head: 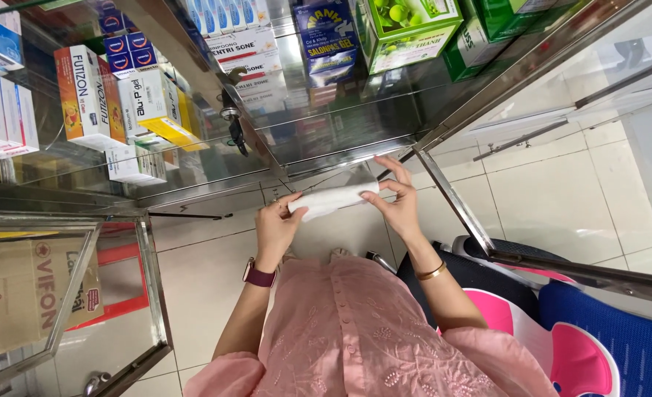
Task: The person wipes the glass shelves of a pharmacy display cabinet with a white cloth. They lift and shift medicine boxes aside one at a time to reach the glass underneath, wipe the exposed surface, and return or reposition the boxes as they work across the shelf.
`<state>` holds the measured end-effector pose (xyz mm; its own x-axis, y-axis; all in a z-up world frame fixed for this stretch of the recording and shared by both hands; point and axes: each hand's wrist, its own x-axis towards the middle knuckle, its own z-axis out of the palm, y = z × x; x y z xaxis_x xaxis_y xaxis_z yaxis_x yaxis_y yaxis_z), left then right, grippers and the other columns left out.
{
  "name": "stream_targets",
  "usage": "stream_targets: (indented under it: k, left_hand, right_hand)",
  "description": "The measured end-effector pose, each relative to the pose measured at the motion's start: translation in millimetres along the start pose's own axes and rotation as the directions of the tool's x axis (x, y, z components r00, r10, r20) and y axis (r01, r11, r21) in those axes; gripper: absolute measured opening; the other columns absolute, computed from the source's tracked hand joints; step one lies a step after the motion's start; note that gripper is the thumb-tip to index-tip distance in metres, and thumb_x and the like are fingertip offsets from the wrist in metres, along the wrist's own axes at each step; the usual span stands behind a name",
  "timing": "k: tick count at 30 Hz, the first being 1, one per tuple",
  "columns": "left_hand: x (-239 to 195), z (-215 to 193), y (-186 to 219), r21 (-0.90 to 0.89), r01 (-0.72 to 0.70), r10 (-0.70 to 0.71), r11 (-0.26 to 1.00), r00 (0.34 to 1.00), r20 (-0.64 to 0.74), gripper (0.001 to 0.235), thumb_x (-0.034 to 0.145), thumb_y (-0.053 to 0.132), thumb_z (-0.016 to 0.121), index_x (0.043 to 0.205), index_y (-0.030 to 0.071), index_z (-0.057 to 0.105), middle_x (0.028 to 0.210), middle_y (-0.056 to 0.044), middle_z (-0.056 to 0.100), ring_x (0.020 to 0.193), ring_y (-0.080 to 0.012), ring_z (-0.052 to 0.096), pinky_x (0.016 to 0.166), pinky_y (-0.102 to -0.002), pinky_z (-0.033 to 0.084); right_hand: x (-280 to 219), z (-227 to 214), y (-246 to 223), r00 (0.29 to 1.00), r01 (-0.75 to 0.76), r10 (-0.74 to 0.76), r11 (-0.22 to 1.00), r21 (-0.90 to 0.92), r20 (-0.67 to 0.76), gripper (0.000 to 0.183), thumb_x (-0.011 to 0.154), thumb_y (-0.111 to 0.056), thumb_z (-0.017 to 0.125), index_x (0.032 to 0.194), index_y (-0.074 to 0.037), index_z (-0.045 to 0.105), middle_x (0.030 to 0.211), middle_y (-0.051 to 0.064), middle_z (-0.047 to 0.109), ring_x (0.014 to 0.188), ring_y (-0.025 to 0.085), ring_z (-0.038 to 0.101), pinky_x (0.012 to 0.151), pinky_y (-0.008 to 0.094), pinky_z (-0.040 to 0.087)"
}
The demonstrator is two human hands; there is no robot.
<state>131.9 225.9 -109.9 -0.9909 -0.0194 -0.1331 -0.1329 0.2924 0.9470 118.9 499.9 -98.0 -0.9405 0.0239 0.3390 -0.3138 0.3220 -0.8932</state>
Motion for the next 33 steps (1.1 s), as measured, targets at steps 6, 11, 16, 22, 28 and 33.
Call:
stream_targets:
  k: [6,11,16,22,28,33]
  left_hand:
    - [9,-28,45,0.229,-0.437,0.442,0.870,0.896,0.029,0.014,0.079,0.012,0.084,0.091,0.008,0.078,0.110,-0.008,0.070,0.099,-0.0203,0.065,0.086,-0.035,0.052]
    - [26,-34,17,-0.529,0.021,0.100,0.848,0.975,0.199,0.026,0.091,0.019,0.073,0.113,0.006,0.069,0.117,-0.010,0.070,0.106,-0.0183,0.066,0.094,-0.036,0.053]
    - [22,-7,-14,-0.599,0.442,-0.209,0.668,0.884,0.419,0.033,0.091,0.022,0.068,0.117,0.003,0.066,0.116,-0.009,0.073,0.109,-0.0181,0.070,0.094,-0.034,0.057]
    - [7,5,-24,-0.572,0.417,-0.216,0.707,0.896,0.387,0.028,0.089,0.014,0.075,0.114,0.003,0.070,0.105,-0.005,0.074,0.095,-0.0154,0.070,0.080,-0.029,0.055]
    - [5,2,-40,-0.368,0.425,-0.354,0.827,0.902,0.246,0.027,0.092,0.034,0.073,0.098,0.007,0.071,0.085,0.004,0.063,0.076,-0.0070,0.056,0.065,-0.025,0.044]
    - [8,5,-80,-0.339,0.325,-0.270,0.883,0.942,0.199,0.038,0.099,0.041,0.072,0.083,0.008,0.061,0.073,0.006,0.047,0.070,-0.0081,0.043,0.063,-0.025,0.037]
  right_hand:
    - [-12,-6,68,0.977,-0.214,0.190,0.880,0.423,0.099,0.010,0.090,-0.006,0.085,0.097,-0.002,0.078,0.104,0.013,0.079,0.099,0.022,0.074,0.108,0.042,0.042]
    - [15,-6,3,0.938,-0.346,0.256,0.681,0.645,0.233,0.036,0.089,-0.003,0.081,0.123,-0.001,0.069,0.117,0.014,0.073,0.089,0.015,0.073,0.082,0.032,0.060]
    - [27,-2,-16,0.862,-0.487,0.312,0.731,0.478,0.401,0.068,0.081,0.000,0.079,0.143,-0.006,0.052,0.136,0.012,0.064,0.092,0.010,0.070,0.080,0.028,0.059]
    - [-6,14,56,0.729,-0.655,0.511,0.714,0.247,0.455,0.038,0.086,-0.002,0.079,0.121,-0.004,0.065,0.111,0.011,0.071,0.096,0.014,0.067,0.082,0.027,0.057]
    - [-7,14,55,0.840,-0.531,0.385,0.728,0.435,0.382,0.006,0.090,-0.006,0.076,0.093,-0.002,0.073,0.099,-0.001,0.070,0.092,0.009,0.065,0.086,0.024,0.054]
    - [-15,15,83,0.893,-0.449,0.377,0.685,0.574,0.247,0.007,0.097,-0.004,0.076,0.100,0.000,0.071,0.089,0.001,0.068,0.079,0.008,0.061,0.078,0.024,0.052]
